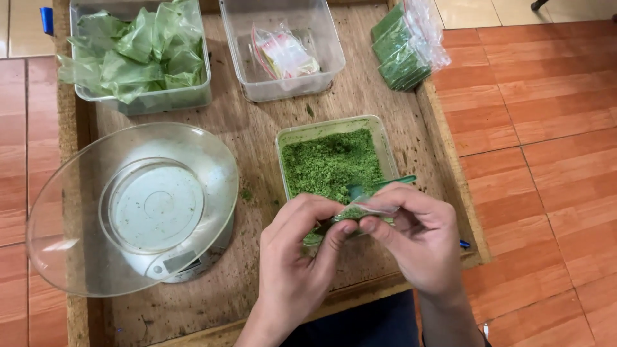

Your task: Filling small plastic bags with green powder using a spoon and sealing them.

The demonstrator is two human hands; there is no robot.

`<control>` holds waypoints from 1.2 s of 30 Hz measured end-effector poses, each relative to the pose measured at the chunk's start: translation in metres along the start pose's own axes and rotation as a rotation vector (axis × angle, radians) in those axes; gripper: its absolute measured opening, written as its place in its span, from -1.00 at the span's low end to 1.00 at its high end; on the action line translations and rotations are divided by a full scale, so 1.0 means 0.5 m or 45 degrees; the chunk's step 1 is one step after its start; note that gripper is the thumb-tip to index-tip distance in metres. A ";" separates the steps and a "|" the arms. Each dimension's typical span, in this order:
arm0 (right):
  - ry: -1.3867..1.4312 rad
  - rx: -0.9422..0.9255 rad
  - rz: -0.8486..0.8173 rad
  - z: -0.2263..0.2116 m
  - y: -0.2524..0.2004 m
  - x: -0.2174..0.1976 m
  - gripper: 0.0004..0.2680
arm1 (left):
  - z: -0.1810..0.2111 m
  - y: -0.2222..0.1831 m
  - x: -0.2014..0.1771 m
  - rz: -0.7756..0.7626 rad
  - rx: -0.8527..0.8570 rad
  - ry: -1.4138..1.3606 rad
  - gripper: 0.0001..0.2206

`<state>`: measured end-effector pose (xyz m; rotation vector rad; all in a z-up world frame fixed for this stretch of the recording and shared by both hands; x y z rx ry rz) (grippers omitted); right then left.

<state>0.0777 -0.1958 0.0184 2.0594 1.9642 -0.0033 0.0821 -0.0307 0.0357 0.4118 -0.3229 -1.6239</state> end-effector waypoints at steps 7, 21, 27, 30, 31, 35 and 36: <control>-0.206 -0.085 -0.095 -0.025 0.029 -0.032 -0.92 | -0.026 -0.001 0.007 -0.127 -0.069 0.045 -0.57; -0.865 0.075 0.299 0.222 0.315 -0.296 -0.82 | -0.018 -0.033 -0.055 0.124 -0.159 0.044 -0.91; -0.848 0.018 0.420 0.233 0.306 -0.314 -0.88 | -0.023 -0.040 -0.069 0.126 -0.154 0.099 -0.92; -0.852 0.028 0.467 0.238 0.298 -0.322 -0.89 | -0.024 -0.044 -0.071 0.136 -0.144 0.130 -0.96; -0.855 0.034 0.475 0.240 0.301 -0.322 -0.90 | -0.026 -0.040 -0.072 0.138 -0.133 0.146 -0.93; -0.973 0.019 0.409 0.227 0.294 -0.326 -0.91 | -0.050 -0.059 -0.057 0.107 -0.204 0.170 -0.68; -1.068 -0.071 0.433 0.211 0.290 -0.330 -0.94 | -0.051 -0.059 -0.052 0.072 -0.203 0.195 -0.63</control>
Point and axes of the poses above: each hand's wrist, its own y-axis towards the middle knuckle, its own x-axis out of the palm, z = x × y, the point moved 9 cm from there along y, towards the middle knuckle, and after that the axes turned 4 degrees about -y, right-handed, at the moved point
